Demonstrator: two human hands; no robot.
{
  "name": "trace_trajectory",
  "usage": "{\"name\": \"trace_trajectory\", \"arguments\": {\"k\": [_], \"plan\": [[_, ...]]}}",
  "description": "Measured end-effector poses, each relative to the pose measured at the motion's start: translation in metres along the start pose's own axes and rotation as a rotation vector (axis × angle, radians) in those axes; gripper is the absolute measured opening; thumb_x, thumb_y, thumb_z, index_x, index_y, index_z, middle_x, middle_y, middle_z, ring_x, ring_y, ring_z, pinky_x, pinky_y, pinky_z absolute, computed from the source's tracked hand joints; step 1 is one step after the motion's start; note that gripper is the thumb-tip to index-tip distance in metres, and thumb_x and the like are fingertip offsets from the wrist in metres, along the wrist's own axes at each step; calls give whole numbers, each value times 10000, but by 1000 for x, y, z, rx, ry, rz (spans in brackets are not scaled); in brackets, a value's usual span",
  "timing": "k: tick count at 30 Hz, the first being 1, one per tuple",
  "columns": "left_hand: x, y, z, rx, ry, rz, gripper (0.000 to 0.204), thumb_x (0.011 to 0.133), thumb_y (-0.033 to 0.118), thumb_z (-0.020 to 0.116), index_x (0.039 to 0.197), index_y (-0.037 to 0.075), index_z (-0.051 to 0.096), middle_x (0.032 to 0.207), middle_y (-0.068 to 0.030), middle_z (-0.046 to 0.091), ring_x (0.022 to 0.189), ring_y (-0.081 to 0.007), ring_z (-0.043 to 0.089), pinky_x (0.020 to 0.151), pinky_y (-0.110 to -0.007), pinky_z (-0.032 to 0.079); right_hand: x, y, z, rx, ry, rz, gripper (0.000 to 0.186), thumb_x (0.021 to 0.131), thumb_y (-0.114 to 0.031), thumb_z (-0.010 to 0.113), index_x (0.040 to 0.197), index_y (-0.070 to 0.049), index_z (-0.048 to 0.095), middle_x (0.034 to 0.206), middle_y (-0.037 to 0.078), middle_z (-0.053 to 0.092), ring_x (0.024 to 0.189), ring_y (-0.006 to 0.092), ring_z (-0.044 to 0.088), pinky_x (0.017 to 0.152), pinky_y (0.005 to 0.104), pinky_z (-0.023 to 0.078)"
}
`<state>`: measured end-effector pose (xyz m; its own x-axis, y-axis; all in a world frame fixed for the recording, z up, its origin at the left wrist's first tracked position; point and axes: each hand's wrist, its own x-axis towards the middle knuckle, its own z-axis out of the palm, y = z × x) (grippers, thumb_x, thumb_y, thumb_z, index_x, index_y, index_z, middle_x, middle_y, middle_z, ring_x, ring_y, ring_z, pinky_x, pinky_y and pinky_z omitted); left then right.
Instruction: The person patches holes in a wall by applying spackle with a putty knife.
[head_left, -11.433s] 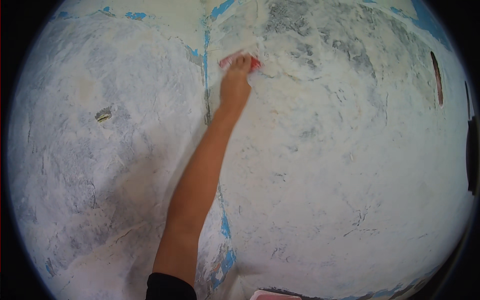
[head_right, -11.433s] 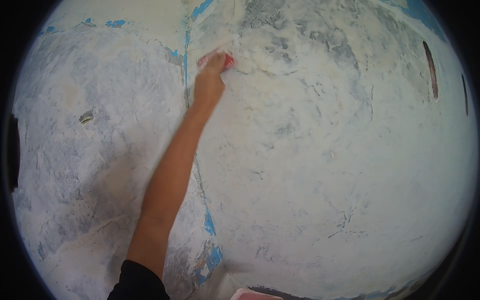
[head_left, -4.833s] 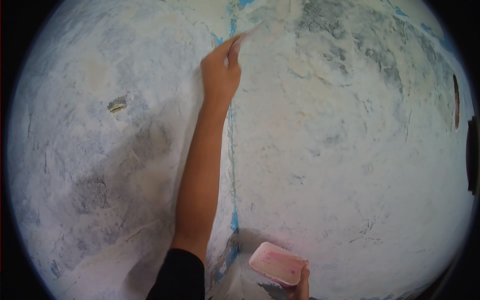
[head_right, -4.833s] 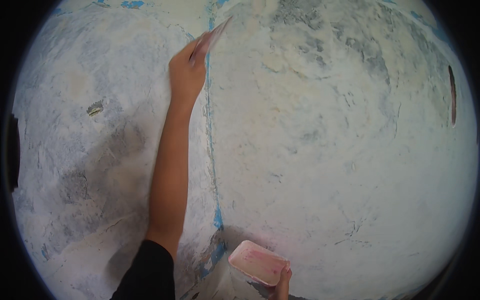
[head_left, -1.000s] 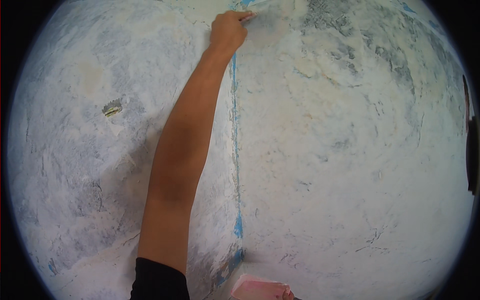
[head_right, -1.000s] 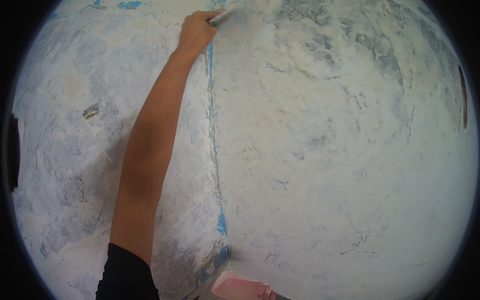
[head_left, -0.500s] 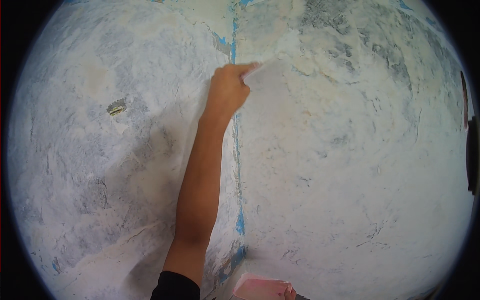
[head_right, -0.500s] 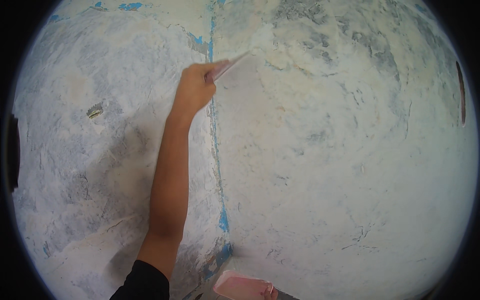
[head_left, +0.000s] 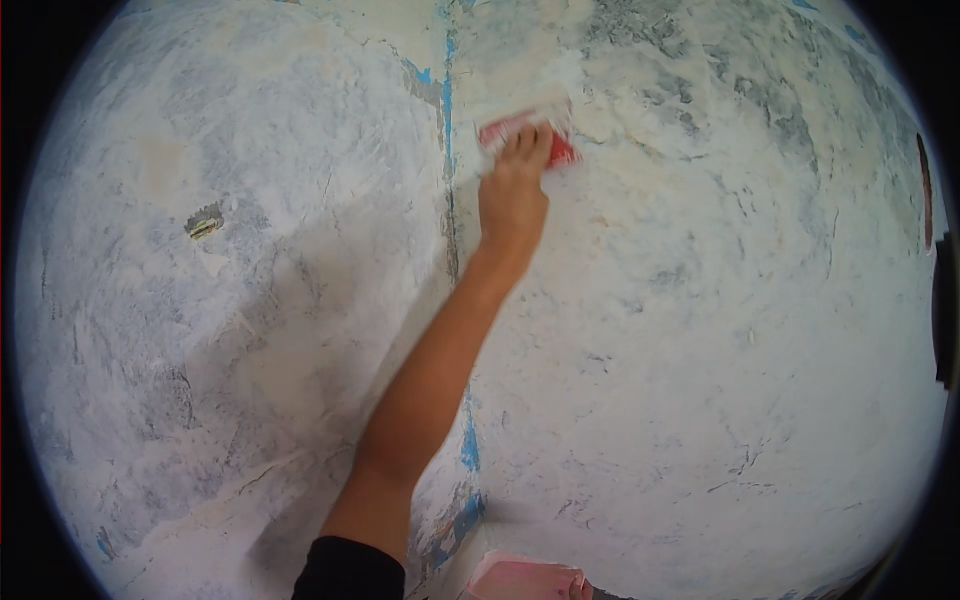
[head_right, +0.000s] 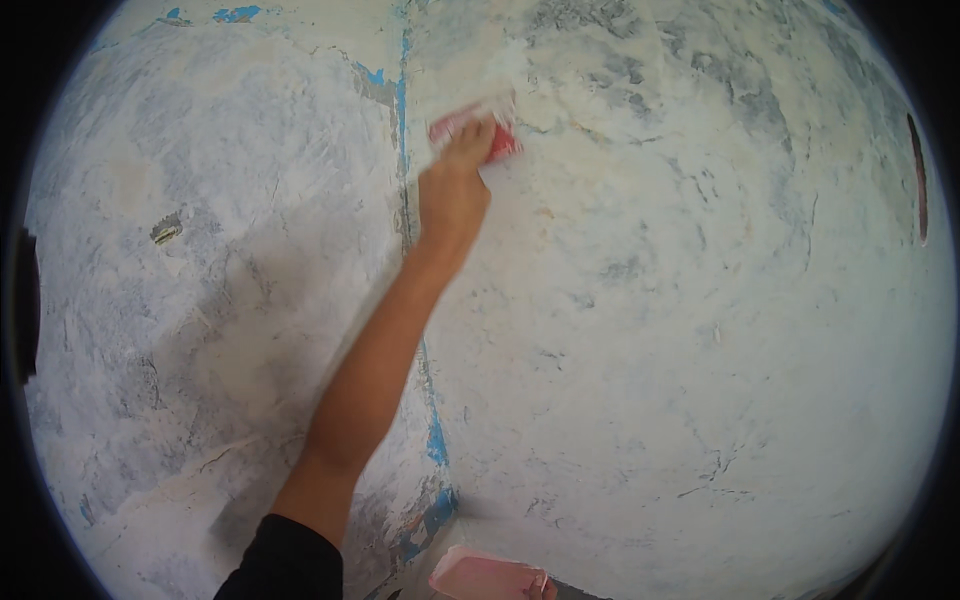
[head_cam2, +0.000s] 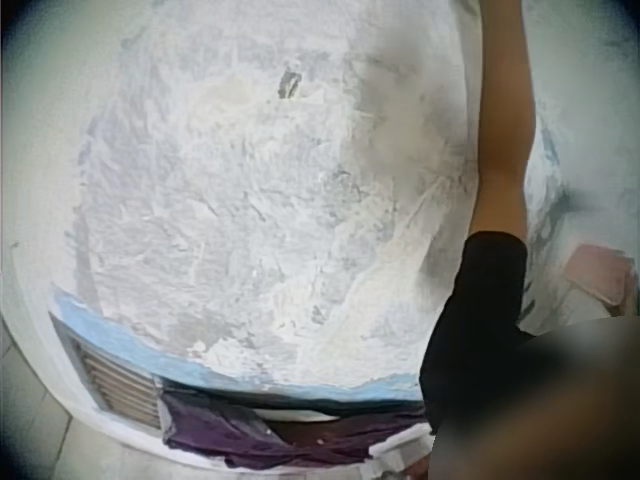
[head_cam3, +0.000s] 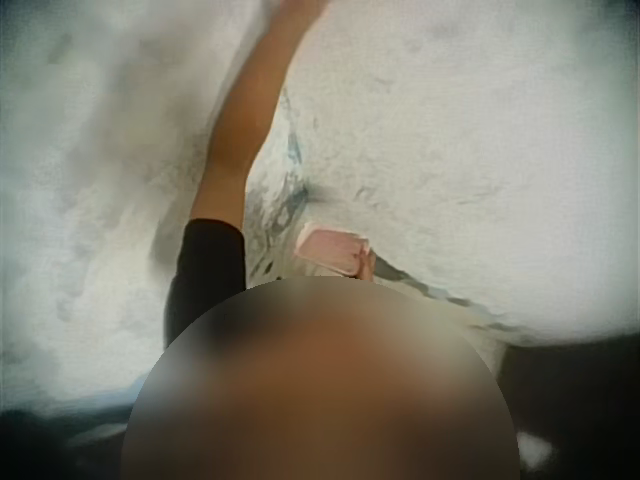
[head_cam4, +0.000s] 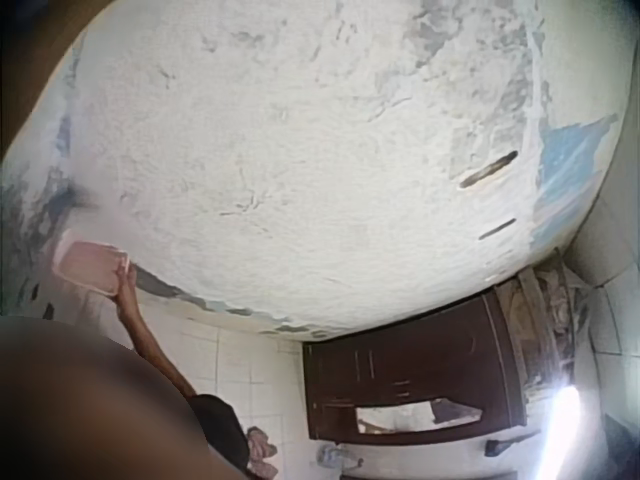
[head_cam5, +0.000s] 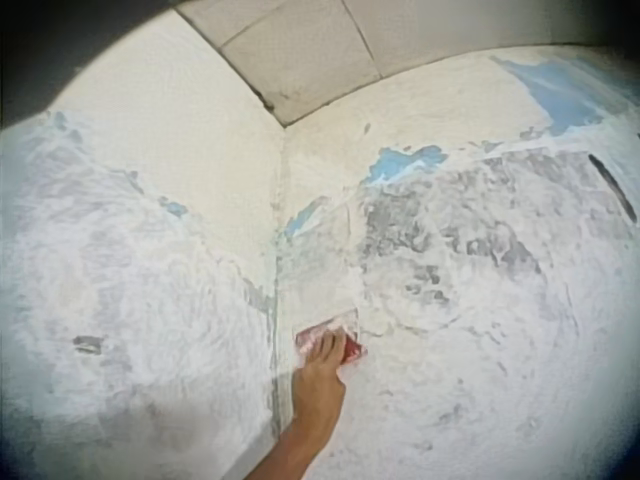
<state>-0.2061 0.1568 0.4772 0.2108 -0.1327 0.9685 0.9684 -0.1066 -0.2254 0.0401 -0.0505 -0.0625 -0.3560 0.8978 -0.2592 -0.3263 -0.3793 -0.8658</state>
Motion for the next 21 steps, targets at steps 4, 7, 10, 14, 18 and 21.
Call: {"name": "trace_trajectory", "arguments": {"k": [4, 7, 10, 14, 18, 21], "plan": [[-51, 35, -49, -127, -152, -66, 617, 754, -164, 556, 1321, 58, 654, 1273, -194, 673, 1138, -367, 657, 898, -406, 570, 10, -1, 3, 48, 21, -15, 1027, 956, -646, 590, 1637, -132, 19, 1637, 222, 207, 1488, 431, 268, 1040, 648, 444], [-50, 30, -100, -354, -328, -228, 552, 817, -113, 527, 1300, 100, 689, 1186, -235, 697, 1097, -366, 690, 909, -372, 557, 13, 0, 4, 50, 15, -36, 1025, 955, -639, 597, 1637, -134, 23, 1640, 211, 211, 1490, 427, 267, 1036, 655, 444], [-4, 31, -120, -243, -327, -465, 525, 837, -95, 519, 1280, 118, 703, 1093, -245, 715, 1019, -387, 705, 875, -371, 555, 11, 6, 1, 34, 18, -34, 1011, 962, -623, 599, 1637, -132, 29, 1644, 200, 213, 1495, 417, 264, 1035, 660, 445], [68, -29, -85, -50, 7, -259, 515, 811, -54, 567, 1268, 130, 713, 986, -241, 723, 940, -417, 699, 849, -421, 557, -4, 4, 6, 25, -21, 19, 951, 985, -586, 584, 1637, -139, 54, 1647, 190, 211, 1495, 403, 269, 1041, 659, 448], [105, -38, -48, -16, 44, -227, 535, 778, -48, 591, 1266, 133, 715, 994, -248, 721, 949, -432, 690, 864, -451, 556, -11, -1, 8, 22, 26, 57, 933, 988, -592, 574, 1636, -146, 71, 1633, 193, 230, 1481, 400, 288, 1038, 657, 454], [85, -7, -24, -28, -37, -214, 567, 757, -66, 583, 1270, 140, 714, 1006, -253, 718, 957, -436, 687, 892, -474, 550, -6, 2, -2, 53, 40, -13, 929, 990, -594, 571, 1636, -148, 75, 1619, 207, 245, 1466, 409, 307, 1032, 649, 464]]}}
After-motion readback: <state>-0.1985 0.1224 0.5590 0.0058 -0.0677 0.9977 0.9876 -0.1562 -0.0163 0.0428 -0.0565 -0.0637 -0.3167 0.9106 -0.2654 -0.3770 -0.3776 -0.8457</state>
